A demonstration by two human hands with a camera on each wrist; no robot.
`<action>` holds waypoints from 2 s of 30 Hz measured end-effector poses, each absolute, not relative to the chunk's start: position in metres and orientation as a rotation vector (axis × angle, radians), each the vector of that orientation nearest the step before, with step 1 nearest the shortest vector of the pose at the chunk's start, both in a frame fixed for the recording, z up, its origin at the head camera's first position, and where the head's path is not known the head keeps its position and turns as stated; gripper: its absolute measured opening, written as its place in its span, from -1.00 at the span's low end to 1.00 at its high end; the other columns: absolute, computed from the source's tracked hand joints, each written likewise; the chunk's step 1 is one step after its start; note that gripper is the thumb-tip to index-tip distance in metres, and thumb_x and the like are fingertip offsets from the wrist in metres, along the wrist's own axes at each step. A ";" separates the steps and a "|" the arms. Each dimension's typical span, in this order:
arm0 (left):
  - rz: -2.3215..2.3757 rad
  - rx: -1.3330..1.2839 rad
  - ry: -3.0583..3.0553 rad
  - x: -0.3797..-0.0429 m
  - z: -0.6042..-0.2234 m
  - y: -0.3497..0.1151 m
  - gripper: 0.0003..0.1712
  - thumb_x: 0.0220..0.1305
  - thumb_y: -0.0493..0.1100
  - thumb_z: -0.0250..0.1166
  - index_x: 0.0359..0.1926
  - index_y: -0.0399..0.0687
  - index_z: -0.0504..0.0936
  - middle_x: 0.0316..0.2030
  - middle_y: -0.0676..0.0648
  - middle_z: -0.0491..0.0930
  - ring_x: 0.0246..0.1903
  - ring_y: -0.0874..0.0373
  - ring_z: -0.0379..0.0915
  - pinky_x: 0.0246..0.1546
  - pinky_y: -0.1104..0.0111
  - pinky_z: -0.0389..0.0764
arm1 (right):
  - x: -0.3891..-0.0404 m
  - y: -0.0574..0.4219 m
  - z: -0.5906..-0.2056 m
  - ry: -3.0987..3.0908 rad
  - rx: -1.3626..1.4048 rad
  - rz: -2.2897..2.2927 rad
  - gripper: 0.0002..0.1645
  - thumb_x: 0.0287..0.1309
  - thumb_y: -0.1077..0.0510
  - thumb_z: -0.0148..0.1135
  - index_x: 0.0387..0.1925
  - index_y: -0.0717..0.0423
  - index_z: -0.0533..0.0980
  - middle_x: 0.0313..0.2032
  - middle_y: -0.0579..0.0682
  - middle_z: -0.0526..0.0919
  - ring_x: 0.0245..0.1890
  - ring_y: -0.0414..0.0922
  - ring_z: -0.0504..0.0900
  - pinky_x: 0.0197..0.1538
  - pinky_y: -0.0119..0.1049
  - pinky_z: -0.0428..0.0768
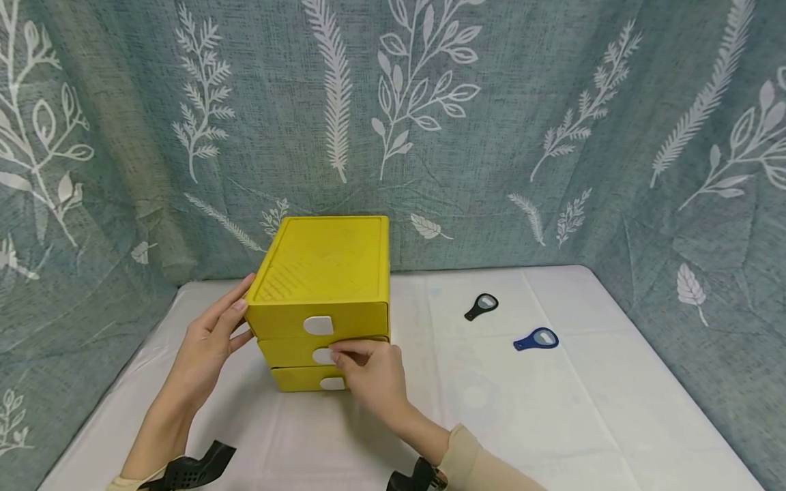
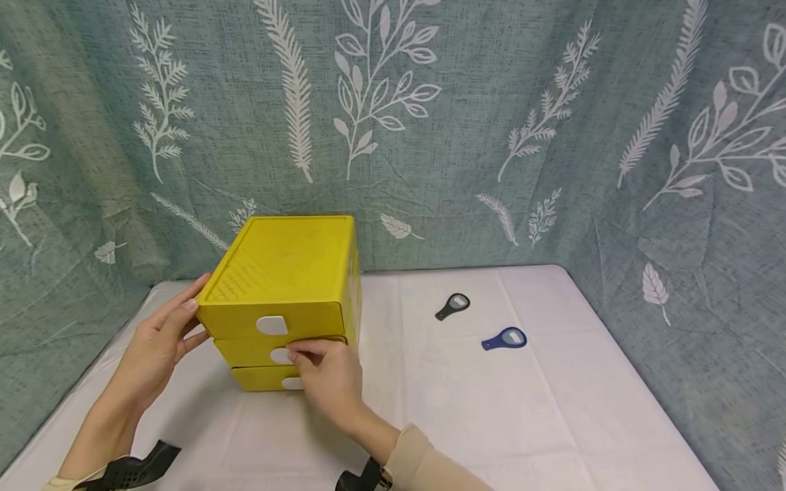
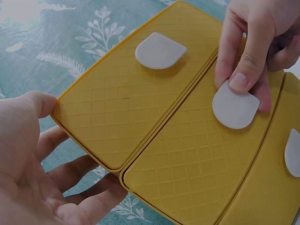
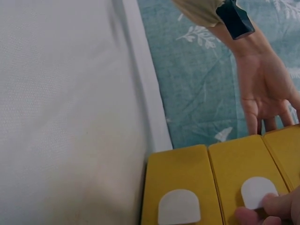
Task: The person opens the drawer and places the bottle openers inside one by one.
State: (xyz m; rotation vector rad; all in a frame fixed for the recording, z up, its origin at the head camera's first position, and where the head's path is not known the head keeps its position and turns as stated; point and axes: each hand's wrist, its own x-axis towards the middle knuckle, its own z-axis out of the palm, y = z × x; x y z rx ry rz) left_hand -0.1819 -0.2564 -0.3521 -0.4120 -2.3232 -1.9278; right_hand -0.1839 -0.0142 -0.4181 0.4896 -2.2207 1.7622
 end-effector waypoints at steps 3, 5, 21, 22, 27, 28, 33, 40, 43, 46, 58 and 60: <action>-1.921 -0.407 -2.334 -0.181 -0.352 -0.257 -0.40 0.56 0.08 -0.05 0.53 0.26 0.12 0.50 -0.12 0.01 0.26 0.18 0.26 0.02 0.55 0.49 | -0.183 -0.014 -0.420 -2.217 0.501 1.756 -0.93 0.13 0.25 0.44 -0.32 0.08 0.78 -0.42 -0.17 0.74 -0.50 -0.37 0.65 -0.52 -0.45 0.61; -1.911 -0.405 -2.343 -0.181 -0.352 -0.257 -0.41 0.56 0.08 -0.05 0.53 0.27 0.12 0.50 -0.12 0.02 0.27 0.16 0.26 0.01 0.55 0.49 | -0.183 -0.014 -0.421 -2.217 0.513 1.744 -0.93 0.13 0.25 0.43 -0.32 0.08 0.78 -0.42 -0.18 0.74 -0.50 -0.36 0.65 -0.52 -0.45 0.61; -1.951 -0.409 -2.324 -0.184 -0.352 -0.256 -0.38 0.55 0.09 -0.04 0.54 0.22 0.11 0.50 -0.09 0.01 0.32 0.08 0.20 0.02 0.54 0.49 | -0.183 -0.011 -0.419 -2.235 0.558 1.688 -0.90 0.15 0.27 0.41 -0.27 0.12 0.77 -0.36 -0.14 0.75 -0.47 -0.38 0.65 -0.56 -0.48 0.57; -1.951 -0.409 -2.323 -0.184 -0.352 -0.256 -0.38 0.55 0.09 -0.04 0.54 0.22 0.11 0.50 -0.09 0.01 0.32 0.08 0.20 0.02 0.54 0.49 | -0.183 -0.010 -0.419 -2.239 0.576 1.679 -0.88 0.16 0.28 0.39 -0.26 0.12 0.77 -0.35 -0.14 0.75 -0.48 -0.39 0.64 -0.59 -0.49 0.53; -1.943 -0.408 -2.329 -0.183 -0.352 -0.257 -0.39 0.55 0.09 -0.04 0.53 0.26 0.12 0.50 -0.08 0.01 0.32 0.08 0.20 0.02 0.55 0.49 | -0.180 -0.003 -0.419 -2.293 0.679 1.664 -0.75 0.22 0.35 0.28 -0.12 0.10 0.73 -0.26 -0.07 0.75 -0.73 -0.40 0.40 -0.73 -0.48 0.35; -1.940 -0.406 -2.332 -0.183 -0.352 -0.257 -0.39 0.55 0.09 -0.04 0.53 0.26 0.12 0.50 -0.08 0.01 0.32 0.08 0.20 0.02 0.55 0.49 | -0.179 -0.002 -0.419 -2.307 0.696 1.671 -0.72 0.23 0.35 0.26 -0.08 0.09 0.72 -0.25 -0.05 0.75 -0.77 -0.39 0.36 -0.74 -0.48 0.34; -1.935 -0.407 -2.328 -0.183 -0.352 -0.256 -0.39 0.55 0.09 -0.04 0.54 0.25 0.12 0.50 -0.08 0.01 0.32 0.07 0.19 0.02 0.55 0.49 | -0.170 0.004 -0.418 -2.337 0.701 1.671 -0.70 0.20 0.35 0.24 -0.04 0.14 0.69 -0.32 -0.03 0.73 -0.77 -0.37 0.37 -0.70 -0.47 0.43; -1.928 -0.410 -2.324 -0.182 -0.353 -0.256 -0.39 0.55 0.08 -0.04 0.54 0.24 0.12 0.50 -0.08 0.02 0.31 0.08 0.22 0.02 0.55 0.49 | -0.164 0.004 -0.427 -2.382 0.607 1.701 -0.89 0.16 0.32 0.27 -0.33 0.22 0.70 -0.52 -0.21 0.62 -0.60 -0.34 0.48 -0.52 -0.47 0.52; -1.931 -0.407 -2.324 -0.182 -0.354 -0.256 -0.39 0.55 0.08 -0.04 0.53 0.24 0.12 0.50 -0.09 0.02 0.31 0.07 0.21 0.01 0.55 0.49 | -0.163 0.004 -0.432 -2.428 0.596 1.824 -0.85 0.17 0.32 0.27 -0.23 0.25 0.69 -0.47 -0.17 0.65 -0.69 -0.30 0.54 -0.59 -0.43 0.56; -1.946 -0.414 -2.315 -0.183 -0.354 -0.256 -0.39 0.56 0.07 -0.04 0.53 0.23 0.12 0.50 -0.09 0.01 0.32 0.06 0.20 0.02 0.55 0.49 | -0.163 0.004 -0.437 -2.456 0.592 1.951 -0.73 0.20 0.30 0.26 -0.06 0.26 0.66 -0.38 -0.06 0.71 -0.73 -0.18 0.59 -0.65 -0.35 0.60; -1.958 -0.420 -2.303 -0.182 -0.353 -0.256 -0.39 0.56 0.06 -0.04 0.54 0.20 0.12 0.50 -0.09 0.01 0.34 0.00 0.17 0.02 0.55 0.49 | -0.169 0.004 -0.446 -2.510 0.530 2.124 -0.65 0.21 0.25 0.27 0.04 0.17 0.65 -0.29 0.07 0.74 -0.64 -0.10 0.65 -0.63 -0.25 0.63; -1.959 -0.421 -2.302 -0.182 -0.353 -0.256 -0.39 0.56 0.06 -0.04 0.54 0.19 0.11 0.50 -0.09 0.01 0.33 0.02 0.18 0.02 0.55 0.49 | -0.169 0.003 -0.446 -2.515 0.507 2.155 -0.66 0.20 0.24 0.28 0.02 0.18 0.65 -0.31 0.08 0.74 -0.64 -0.09 0.66 -0.62 -0.22 0.65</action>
